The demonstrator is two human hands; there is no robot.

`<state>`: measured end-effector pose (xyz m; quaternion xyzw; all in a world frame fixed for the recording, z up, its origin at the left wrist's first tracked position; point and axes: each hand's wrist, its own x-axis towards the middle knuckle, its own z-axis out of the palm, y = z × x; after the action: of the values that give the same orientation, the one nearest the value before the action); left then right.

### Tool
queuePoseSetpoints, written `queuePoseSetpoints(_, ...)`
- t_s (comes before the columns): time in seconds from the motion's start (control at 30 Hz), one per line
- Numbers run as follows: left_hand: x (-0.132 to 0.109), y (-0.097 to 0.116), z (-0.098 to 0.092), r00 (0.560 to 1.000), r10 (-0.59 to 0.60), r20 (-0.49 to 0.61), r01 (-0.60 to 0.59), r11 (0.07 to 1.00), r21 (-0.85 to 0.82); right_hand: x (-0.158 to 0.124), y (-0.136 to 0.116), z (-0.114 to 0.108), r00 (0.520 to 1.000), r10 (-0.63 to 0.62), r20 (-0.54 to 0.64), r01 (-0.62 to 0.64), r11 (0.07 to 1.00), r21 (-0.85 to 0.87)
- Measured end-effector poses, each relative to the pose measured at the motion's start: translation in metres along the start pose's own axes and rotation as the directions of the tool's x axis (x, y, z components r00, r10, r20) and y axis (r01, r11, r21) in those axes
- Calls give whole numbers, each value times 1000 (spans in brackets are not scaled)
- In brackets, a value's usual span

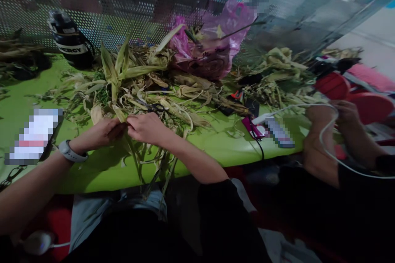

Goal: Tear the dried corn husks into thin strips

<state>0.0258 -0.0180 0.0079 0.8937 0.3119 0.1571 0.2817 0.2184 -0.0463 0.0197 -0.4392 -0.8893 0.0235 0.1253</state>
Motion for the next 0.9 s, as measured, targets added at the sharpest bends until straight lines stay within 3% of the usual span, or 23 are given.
queuePoseSetpoints(0.17, -2, -1, -5, 999, 30, -14, -32, 995, -99, -3, -9, -1, 997, 39, -60, -40, 999, -9)
queuePoseSetpoints(0.37, -3, 3, -5, 1000, -3, -9, 2, 982, -188, -2, 7, -6, 998, 56, 18, -58, 968, 246)
queuePoseSetpoints(0.43, -4, 4, -6, 999, -9, 39, 20, 955, -296, -2, 14, -12, 993, 14, 113, -70, 859, 507)
queuePoseSetpoints(0.5, -7, 6, -9, 995, -7, 99, 51, 896, -442, -1, 19, -17, 970, -92, 223, -120, 618, 777)
queuePoseSetpoints(0.57, -9, 8, -11, 992, -26, 123, 92, 823, -561, -1, 22, -19, 944, -175, 279, -193, 394, 899)
queuePoseSetpoints(0.6, -10, 9, -12, 992, -41, 118, 104, 797, -595, 0, 22, -18, 938, -186, 292, -217, 339, 915)
queuePoseSetpoints(0.67, -10, 11, -12, 993, -67, 95, 111, 790, -604, 2, 21, -14, 956, -120, 269, -216, 334, 918)
queuePoseSetpoints(0.73, -10, 12, -10, 992, -61, 107, 111, 816, -568, 4, 17, -8, 986, 30, 164, -161, 426, 891)
queuePoseSetpoints(0.8, -9, 12, -8, 987, -37, 159, 117, 836, -536, 5, 13, -3, 986, 157, 54, -126, 497, 858)
queuePoseSetpoints(0.9, -7, 11, -6, 990, -18, 139, 89, 847, -525, 7, 8, 4, 971, 229, 63, -154, 407, 900)
